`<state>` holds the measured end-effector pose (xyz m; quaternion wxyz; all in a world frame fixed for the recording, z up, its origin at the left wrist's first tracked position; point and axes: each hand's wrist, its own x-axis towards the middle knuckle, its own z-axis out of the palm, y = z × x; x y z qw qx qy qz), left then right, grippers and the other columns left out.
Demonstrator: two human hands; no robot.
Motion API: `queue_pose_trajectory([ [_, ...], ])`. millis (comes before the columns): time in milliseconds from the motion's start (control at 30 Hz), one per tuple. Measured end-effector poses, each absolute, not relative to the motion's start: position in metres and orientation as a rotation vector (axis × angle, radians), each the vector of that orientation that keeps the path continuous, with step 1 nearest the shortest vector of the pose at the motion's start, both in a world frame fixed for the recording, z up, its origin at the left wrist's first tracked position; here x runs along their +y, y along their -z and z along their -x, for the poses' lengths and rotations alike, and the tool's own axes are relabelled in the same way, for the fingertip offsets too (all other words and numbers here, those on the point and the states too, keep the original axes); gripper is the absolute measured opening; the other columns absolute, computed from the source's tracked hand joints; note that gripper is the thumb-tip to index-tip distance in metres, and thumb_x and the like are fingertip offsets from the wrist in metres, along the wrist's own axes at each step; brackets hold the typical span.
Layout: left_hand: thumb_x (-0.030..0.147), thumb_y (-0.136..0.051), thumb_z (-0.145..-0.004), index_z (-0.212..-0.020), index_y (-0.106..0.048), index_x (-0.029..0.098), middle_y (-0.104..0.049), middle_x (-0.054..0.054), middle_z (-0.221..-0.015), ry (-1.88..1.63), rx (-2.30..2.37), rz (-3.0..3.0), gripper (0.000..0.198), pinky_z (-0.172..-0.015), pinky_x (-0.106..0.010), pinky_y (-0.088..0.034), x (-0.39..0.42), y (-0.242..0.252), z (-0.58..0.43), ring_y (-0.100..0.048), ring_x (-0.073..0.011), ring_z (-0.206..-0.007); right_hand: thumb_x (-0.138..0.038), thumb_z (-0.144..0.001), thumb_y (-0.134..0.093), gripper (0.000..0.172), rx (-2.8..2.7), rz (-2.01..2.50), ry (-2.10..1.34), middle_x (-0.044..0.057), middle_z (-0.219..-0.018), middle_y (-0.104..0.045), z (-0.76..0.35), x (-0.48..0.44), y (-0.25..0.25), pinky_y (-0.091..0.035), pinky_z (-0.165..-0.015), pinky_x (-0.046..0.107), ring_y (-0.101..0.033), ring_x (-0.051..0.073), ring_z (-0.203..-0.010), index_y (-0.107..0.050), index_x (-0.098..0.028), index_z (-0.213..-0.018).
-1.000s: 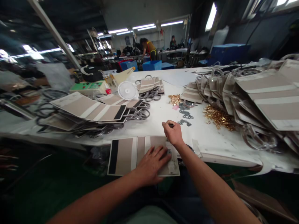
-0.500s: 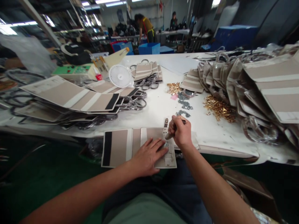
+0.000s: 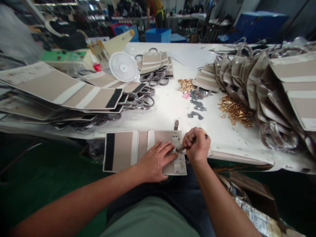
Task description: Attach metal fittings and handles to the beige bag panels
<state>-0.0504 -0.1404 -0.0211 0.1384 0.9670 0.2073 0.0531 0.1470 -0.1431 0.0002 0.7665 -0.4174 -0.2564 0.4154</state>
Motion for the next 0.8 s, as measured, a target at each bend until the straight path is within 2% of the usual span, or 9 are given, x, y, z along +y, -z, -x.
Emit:
queue_pose_trajectory([
  [167, 0.047, -0.082, -0.075, -0.154, -0.047, 0.018, -0.035, -0.019, -0.166, -0.198, 0.637, -2.764, 0.091, -0.132, -0.056, -0.009, -0.143, 0.022, 0.052, -0.026, -0.0372, -0.157, -0.041, -0.091, -0.068, 0.042, -1.243, 1.276, -0.73, -0.003, -0.054, -0.048, -0.122, -0.148, -0.018, -0.038, -0.053, 0.028, -0.045, 0.013, -0.052, -0.05, -0.022, -0.058],
  [333, 0.05, -0.088, -0.069, -0.148, -0.055, 0.021, -0.03, -0.017, -0.169, -0.256, 0.674, -2.721, 0.09, -0.131, -0.055, -0.015, -0.145, 0.023, 0.054, -0.026, -0.0405, -0.156, -0.047, -0.09, -0.067, 0.046, -1.367, 1.294, -0.894, -0.003, -0.049, -0.045, -0.116, -0.138, -0.038, -0.035, -0.048, 0.028, -0.04, 0.013, -0.048, -0.049, -0.023, -0.055],
  [533, 0.043, -0.086, -0.068, -0.15, -0.052, 0.02, -0.033, -0.016, -0.168, -0.339, 0.637, -2.716, 0.092, -0.129, -0.055, -0.022, -0.144, 0.025, 0.052, -0.027, -0.0417, -0.154, -0.04, -0.089, -0.063, 0.041, -1.634, 1.333, -0.892, -0.003, -0.053, -0.043, -0.103, -0.135, -0.034, -0.032, -0.051, 0.027, -0.039, 0.012, -0.054, -0.049, -0.021, -0.056],
  [667, 0.045, -0.086, -0.069, -0.151, -0.051, 0.02, -0.032, -0.016, -0.168, -0.334, 0.642, -2.723, 0.092, -0.13, -0.057, -0.019, -0.145, 0.023, 0.054, -0.026, -0.0421, -0.155, -0.038, -0.089, -0.063, 0.042, -1.703, 1.311, -0.854, -0.003, -0.054, -0.042, -0.109, -0.138, -0.029, -0.033, -0.053, 0.027, -0.04, 0.012, -0.054, -0.046, -0.021, -0.054],
  [800, 0.049, -0.085, -0.071, -0.147, -0.056, 0.022, -0.032, -0.017, -0.168, -0.281, 0.673, -2.729, 0.086, -0.131, -0.055, -0.016, -0.146, 0.023, 0.057, -0.028, -0.0408, -0.155, -0.036, -0.093, -0.064, 0.043, -1.454, 1.224, -0.91, -0.002, -0.051, -0.048, -0.125, -0.142, -0.036, -0.035, -0.05, 0.029, -0.044, 0.013, -0.049, -0.052, -0.022, -0.054],
])
